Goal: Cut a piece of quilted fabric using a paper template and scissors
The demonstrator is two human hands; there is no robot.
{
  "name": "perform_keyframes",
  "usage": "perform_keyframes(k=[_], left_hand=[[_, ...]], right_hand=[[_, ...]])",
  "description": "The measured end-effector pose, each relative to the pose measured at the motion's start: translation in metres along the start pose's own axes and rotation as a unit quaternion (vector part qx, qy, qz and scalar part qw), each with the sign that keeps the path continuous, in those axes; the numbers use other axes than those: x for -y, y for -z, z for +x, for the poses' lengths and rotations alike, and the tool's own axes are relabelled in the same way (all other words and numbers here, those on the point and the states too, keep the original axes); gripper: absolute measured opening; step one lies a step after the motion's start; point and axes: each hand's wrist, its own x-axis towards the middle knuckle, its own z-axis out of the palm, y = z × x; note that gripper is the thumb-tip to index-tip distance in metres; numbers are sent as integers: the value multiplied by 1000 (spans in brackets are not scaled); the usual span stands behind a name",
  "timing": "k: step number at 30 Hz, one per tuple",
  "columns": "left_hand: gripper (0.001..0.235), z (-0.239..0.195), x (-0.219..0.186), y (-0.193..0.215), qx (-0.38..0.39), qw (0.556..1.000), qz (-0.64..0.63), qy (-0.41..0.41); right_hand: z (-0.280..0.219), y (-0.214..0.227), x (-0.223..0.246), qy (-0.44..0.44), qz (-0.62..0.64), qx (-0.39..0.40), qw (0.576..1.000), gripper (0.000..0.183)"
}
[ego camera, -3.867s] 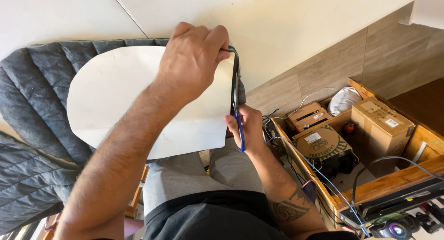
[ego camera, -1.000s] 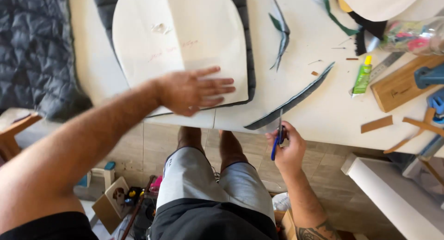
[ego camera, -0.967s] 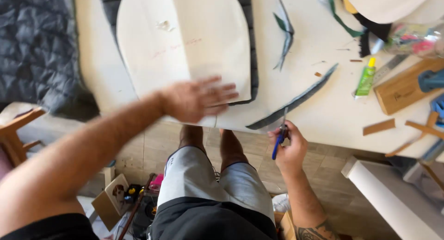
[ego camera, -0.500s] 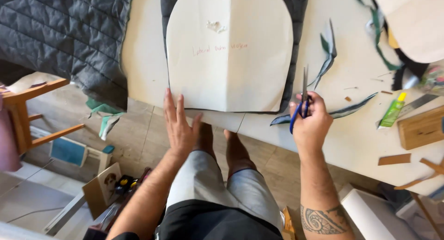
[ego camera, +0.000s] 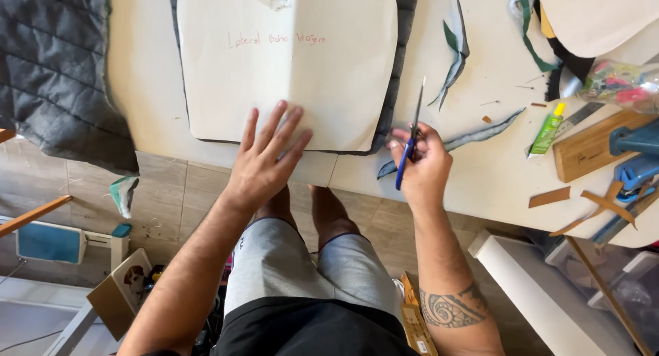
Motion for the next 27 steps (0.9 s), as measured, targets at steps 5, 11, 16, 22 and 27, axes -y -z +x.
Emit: perform_keyframes(k=[5,11,16,22,27], left_hand=[[21,9,1,-7,-2,999,4,-53],[21,11,1,-11,1,997,-4,-71],[21,14,-4,-16,-5,998,-7,-66],[20,21,-11,-19,6,998,-14,-64],[17,28,-29,-37,14,995,-59,-78]], right_hand=[[8,-8,-9,11,-19,-2,1000,39],[13,-15,-10,-26,-26,-6,999,41],[14,-21,-14,-10,-54,-13,998,42],[15,-26,-8,28,-80,-68,994,45],[10,-17,-38,54,-104,-83,990,44]])
